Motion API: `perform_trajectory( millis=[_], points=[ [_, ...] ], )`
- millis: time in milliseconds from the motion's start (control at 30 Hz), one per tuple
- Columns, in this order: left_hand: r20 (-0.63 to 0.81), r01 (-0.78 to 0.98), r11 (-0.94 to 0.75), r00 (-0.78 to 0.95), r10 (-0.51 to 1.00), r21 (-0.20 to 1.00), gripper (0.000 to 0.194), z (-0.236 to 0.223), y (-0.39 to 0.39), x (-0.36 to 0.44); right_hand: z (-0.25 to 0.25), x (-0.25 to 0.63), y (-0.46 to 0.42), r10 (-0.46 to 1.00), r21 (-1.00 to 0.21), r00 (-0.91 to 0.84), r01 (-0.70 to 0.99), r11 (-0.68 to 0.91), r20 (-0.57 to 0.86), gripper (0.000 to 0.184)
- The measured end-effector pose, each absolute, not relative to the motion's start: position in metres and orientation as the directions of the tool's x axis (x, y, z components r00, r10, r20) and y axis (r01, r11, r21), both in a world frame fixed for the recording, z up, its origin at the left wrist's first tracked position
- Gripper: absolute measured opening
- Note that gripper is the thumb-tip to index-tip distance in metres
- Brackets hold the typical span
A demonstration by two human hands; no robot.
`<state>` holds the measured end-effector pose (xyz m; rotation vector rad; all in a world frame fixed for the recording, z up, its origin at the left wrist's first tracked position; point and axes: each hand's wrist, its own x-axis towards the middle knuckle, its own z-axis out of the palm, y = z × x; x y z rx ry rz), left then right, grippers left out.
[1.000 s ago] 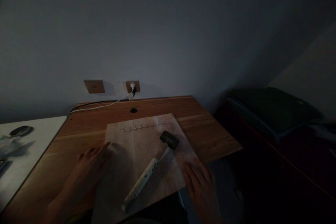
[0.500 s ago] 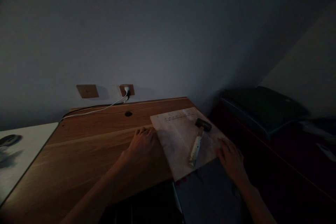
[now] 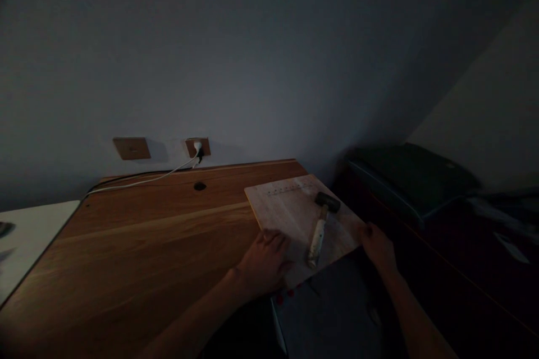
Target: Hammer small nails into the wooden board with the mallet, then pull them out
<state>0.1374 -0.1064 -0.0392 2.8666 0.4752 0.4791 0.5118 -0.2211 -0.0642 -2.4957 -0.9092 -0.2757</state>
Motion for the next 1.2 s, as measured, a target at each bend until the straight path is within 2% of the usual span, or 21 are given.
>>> perform_trajectory(
  millis=[167,367,467,600,700,767,900,1033,1200],
  points=[
    [0.235,0.305,-0.907,0.896,0.377,0.291,0.043,-0.041,-0.1,0.129,-0.054,0.502,-0.223,0.554,-0.359,0.788,0.616,-0.702,0.268,0.057],
    [0.24,0.354,-0.878,0.867,0.437,0.322,0.03,-0.032,-0.088,0.075,-0.054,0.456,-0.244,0.6,-0.351,0.723,0.691,-0.632,0.343,0.066],
    [0.286,0.39,-0.856,0.824,0.489,0.339,0.028,-0.033,-0.085,0.014,-0.056,0.413,-0.265,0.661,-0.367,0.661,0.749,-0.552,0.354,0.059],
    [0.353,0.448,-0.816,0.745,0.566,0.364,0.034,-0.04,-0.094,-0.088,-0.055,0.351,-0.285,0.808,-0.479,0.489,0.824,-0.304,0.329,0.041],
    [0.375,0.521,-0.744,0.647,0.664,0.418,0.032,-0.043,-0.103,-0.147,-0.05,0.318,-0.272,0.843,-0.509,0.432,0.829,-0.231,0.322,0.036],
    [0.382,0.59,-0.697,0.583,0.717,0.408,0.031,-0.045,-0.102,-0.167,-0.046,0.302,-0.248,0.883,-0.518,0.377,0.834,-0.192,0.28,0.036],
    [0.395,0.659,-0.676,0.554,0.732,0.328,0.034,-0.049,-0.076,-0.168,-0.032,0.277,-0.186,0.951,-0.472,0.184,0.88,-0.047,0.249,0.035],
    [0.409,0.743,-0.591,0.456,0.791,0.314,0.035,-0.042,-0.037,-0.145,-0.018,0.257,-0.13,0.973,-0.422,0.059,0.906,0.041,0.221,0.029],
    [0.254,0.685,-0.633,0.581,0.773,0.36,0.03,-0.025,0.001,-0.128,-0.008,0.239,-0.07,0.985,-0.353,-0.053,0.929,0.109,0.165,0.015]
  ],
)
